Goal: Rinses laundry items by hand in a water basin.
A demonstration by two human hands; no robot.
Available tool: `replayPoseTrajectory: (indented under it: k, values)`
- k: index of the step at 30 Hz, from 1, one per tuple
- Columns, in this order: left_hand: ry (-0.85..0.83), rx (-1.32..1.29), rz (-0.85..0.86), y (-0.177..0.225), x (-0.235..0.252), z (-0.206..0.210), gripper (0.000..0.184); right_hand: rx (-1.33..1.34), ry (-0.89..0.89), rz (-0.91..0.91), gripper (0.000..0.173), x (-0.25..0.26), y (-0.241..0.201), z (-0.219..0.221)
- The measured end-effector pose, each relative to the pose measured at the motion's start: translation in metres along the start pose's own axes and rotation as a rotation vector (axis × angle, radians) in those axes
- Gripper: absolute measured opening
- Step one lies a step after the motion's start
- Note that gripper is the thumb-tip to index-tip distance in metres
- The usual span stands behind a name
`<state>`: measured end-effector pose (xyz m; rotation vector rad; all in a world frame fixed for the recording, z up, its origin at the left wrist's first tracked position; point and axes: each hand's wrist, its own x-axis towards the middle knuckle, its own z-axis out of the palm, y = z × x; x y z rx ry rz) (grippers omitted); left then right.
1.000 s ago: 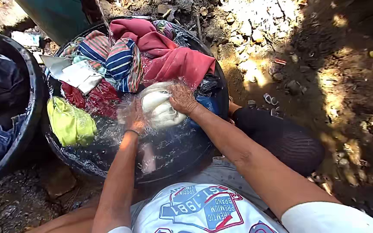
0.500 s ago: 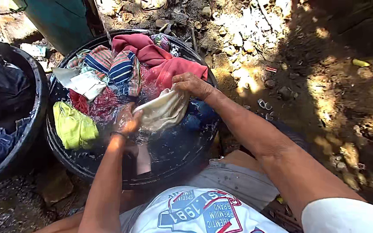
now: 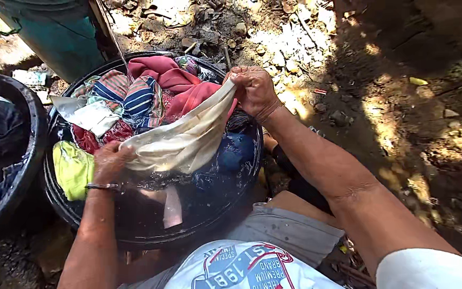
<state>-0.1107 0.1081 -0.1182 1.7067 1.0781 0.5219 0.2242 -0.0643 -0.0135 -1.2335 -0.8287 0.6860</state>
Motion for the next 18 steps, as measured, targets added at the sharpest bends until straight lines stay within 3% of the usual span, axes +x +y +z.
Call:
replayPoseTrajectory:
  k: [4, 6, 9, 11, 12, 14, 16, 18]
  values:
    - [0.216, -0.269, 0.101, 0.019, -0.003, -0.04, 0.001, 0.028, 0.055, 0.012, 0.034, 0.004, 0.002, -0.008]
    - [0.28, -0.354, 0.167, 0.016, 0.004, -0.066, 0.004, 0.002, 0.058, 0.015, 0.031, 0.005, -0.002, -0.011]
    - [0.282, -0.568, 0.278, 0.028, 0.012, -0.1, 0.011, -0.432, -0.104, 0.01, 0.008, 0.007, -0.012, -0.021]
    - [0.22, -0.683, 0.302, 0.052, 0.006, -0.111, 0.022, -0.835, -0.297, -0.02, 0.036, 0.005, -0.023, -0.021]
    - [0.207, -0.706, 0.321, 0.062, 0.005, -0.114, 0.023, -0.976, -0.381, -0.07, 0.037, 0.004, -0.024, -0.019]
    - [0.184, -0.733, 0.381, 0.071, 0.007, -0.124, 0.022, -1.113, -0.457, -0.203, 0.022, 0.002, -0.022, -0.016]
    - [0.248, -0.742, 0.386, 0.073, 0.01, -0.132, 0.026, -1.033, -0.389, -0.237, 0.02, 0.002, -0.025, -0.014]
    - [0.379, -0.684, 0.342, 0.078, 0.014, -0.138, 0.031, -0.729, -0.206, -0.154, 0.015, 0.004, -0.036, -0.011]
